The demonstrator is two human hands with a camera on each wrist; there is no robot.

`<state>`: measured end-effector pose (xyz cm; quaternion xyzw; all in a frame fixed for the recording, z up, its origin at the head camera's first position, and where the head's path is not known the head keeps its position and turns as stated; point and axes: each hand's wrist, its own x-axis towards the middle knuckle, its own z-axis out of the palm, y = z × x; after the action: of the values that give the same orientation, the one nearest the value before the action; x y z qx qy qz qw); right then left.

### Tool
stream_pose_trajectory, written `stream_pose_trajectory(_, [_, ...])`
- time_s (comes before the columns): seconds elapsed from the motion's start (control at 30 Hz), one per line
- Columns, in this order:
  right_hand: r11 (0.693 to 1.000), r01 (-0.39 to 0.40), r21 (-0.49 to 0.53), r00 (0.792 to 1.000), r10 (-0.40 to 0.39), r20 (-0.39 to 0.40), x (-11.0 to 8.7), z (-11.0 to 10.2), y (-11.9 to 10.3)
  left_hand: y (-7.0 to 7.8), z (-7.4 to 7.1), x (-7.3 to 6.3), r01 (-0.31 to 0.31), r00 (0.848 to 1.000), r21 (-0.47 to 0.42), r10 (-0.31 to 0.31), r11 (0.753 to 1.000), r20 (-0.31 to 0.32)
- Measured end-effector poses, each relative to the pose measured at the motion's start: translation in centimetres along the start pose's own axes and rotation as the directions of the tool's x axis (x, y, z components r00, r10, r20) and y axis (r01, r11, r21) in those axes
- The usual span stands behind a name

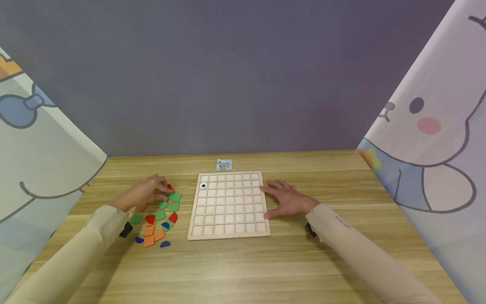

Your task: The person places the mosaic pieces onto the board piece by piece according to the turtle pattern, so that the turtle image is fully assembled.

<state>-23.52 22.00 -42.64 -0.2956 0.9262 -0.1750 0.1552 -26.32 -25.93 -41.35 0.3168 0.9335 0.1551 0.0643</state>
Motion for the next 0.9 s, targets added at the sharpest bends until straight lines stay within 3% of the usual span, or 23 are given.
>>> stream_pose_trajectory(0.43, [1.000, 0.004, 0.000, 1.000, -0.004, -0.015, 0.1, 0.2, 0.2, 0.5, 0.2, 0.4, 0.019, 0.999, -0.040, -0.018, 0.999, 0.031])
stream_pose_trajectory(0.7, [1.000, 0.000, 0.004, 1.000, 0.000, -0.006, 0.1, 0.1, 0.0, 0.7, 0.6, 0.6, -0.074, 0.997, -0.014, 0.074, 0.997, -0.024])
stream_pose_trajectory(0.9, [1.000, -0.006, 0.007, 1.000, 0.006, -0.001, 0.1, 0.1, 0.0, 1.9, 0.2, 1.0, -0.048, 0.996, 0.004, 0.049, 0.999, -0.068])
